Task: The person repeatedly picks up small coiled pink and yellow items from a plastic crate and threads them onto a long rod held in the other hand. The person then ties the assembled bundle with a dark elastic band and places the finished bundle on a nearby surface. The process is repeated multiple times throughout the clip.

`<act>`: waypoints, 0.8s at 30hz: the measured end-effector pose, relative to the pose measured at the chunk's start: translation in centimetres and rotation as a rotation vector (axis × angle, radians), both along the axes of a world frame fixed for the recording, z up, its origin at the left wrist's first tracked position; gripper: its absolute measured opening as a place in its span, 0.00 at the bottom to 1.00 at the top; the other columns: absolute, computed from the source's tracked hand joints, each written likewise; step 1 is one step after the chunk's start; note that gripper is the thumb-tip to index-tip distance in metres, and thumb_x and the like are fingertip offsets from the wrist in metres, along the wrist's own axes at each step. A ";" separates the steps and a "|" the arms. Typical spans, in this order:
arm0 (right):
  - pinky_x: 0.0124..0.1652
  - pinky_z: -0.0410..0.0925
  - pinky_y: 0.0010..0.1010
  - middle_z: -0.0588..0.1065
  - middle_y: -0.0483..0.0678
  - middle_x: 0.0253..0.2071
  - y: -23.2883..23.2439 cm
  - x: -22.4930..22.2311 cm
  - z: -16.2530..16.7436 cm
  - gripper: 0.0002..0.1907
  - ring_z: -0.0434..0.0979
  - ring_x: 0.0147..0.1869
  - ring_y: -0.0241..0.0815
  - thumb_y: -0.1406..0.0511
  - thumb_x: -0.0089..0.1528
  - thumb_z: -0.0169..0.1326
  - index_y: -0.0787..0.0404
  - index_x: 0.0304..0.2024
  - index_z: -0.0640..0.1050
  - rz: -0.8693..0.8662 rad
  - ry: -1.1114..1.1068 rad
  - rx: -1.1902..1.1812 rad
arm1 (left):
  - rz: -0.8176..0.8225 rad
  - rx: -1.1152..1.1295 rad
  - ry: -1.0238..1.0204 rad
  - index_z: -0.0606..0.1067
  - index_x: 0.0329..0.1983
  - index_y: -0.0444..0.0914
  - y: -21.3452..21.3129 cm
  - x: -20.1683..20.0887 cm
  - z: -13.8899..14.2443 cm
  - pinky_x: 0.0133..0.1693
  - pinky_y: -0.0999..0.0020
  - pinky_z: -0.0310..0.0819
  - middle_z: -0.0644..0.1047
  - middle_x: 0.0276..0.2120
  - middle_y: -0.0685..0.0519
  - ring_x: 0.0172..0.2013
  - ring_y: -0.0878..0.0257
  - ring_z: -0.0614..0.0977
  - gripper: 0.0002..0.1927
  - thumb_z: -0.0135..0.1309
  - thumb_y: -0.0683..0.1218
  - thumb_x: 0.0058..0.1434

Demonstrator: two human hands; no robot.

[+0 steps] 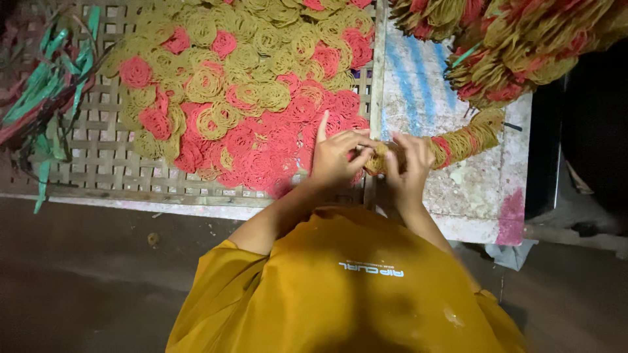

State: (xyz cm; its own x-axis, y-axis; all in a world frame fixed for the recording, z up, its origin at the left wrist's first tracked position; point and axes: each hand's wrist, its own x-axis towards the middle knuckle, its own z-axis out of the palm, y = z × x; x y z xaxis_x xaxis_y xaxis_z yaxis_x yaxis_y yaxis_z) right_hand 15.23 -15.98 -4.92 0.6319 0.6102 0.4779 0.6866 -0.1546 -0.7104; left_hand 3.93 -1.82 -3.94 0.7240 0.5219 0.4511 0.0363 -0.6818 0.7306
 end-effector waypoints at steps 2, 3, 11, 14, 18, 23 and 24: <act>0.54 0.60 0.44 0.78 0.49 0.41 0.3 0.1 0.1 0.12 0.78 0.48 0.50 0.71 0.55 0.63 0.61 0.43 0.84 0.103 -0.228 -0.117 | -0.033 -0.019 -0.004 0.81 0.38 0.45 -0.2 0.2 0.0 0.72 0.36 0.42 0.84 0.38 0.56 0.47 0.62 0.86 0.04 0.62 0.45 0.60; 0.55 0.62 0.42 0.79 0.49 0.41 0.6 0.1 -0.1 0.09 0.79 0.49 0.49 0.71 0.58 0.62 0.62 0.42 0.83 0.121 -0.153 -0.092 | -0.050 -0.036 -0.008 0.81 0.40 0.45 0.0 0.2 -0.2 0.72 0.38 0.45 0.84 0.39 0.55 0.48 0.61 0.86 0.06 0.62 0.44 0.60; 0.53 0.68 0.34 0.83 0.50 0.42 0.5 0.1 -1.8 0.05 0.81 0.47 0.44 0.70 0.64 0.59 0.64 0.42 0.84 0.192 0.224 0.009 | 0.487 0.461 0.462 0.72 0.66 0.36 12.5 -4.8 -4.5 0.66 0.46 0.56 0.72 0.66 0.45 0.68 0.47 0.68 0.29 0.49 0.34 0.59; 0.53 0.68 0.33 0.83 0.50 0.42 0.7 0.0 -1.7 0.05 0.81 0.46 0.43 0.71 0.64 0.59 0.64 0.41 0.84 0.202 0.225 0.014 | 0.521 0.529 0.602 0.74 0.60 0.40 15.3 -6.2 -4.9 0.60 0.46 0.57 0.76 0.62 0.47 0.62 0.51 0.74 0.26 0.51 0.36 0.56; 0.50 0.69 0.31 0.83 0.49 0.37 1.2 -0.4 -1.6 0.06 0.79 0.42 0.41 0.71 0.63 0.60 0.64 0.42 0.84 0.165 0.335 0.010 | 0.551 0.111 0.525 0.74 0.59 0.47 14.8 -6.6 -3.7 0.55 0.52 0.68 0.82 0.52 0.50 0.54 0.53 0.80 0.15 0.51 0.46 0.69; 0.44 0.71 0.31 0.81 0.49 0.35 1.6 -0.8 -1.5 0.04 0.80 0.38 0.41 0.69 0.62 0.61 0.64 0.38 0.83 0.100 0.386 -0.027 | 0.046 -1.161 -0.083 0.66 0.71 0.40 9.8 -3.6 -5.2 0.47 0.65 0.82 0.81 0.52 0.46 0.46 0.58 0.84 0.25 0.45 0.49 0.71; 0.45 0.70 0.33 0.81 0.49 0.35 1.7 -0.8 -1.5 0.04 0.79 0.39 0.43 0.69 0.62 0.61 0.64 0.37 0.83 0.107 0.325 -0.046 | -0.006 -1.245 -0.071 0.66 0.71 0.40 8.5 -2.9 -6.1 0.50 0.64 0.82 0.81 0.53 0.47 0.48 0.59 0.84 0.25 0.44 0.50 0.72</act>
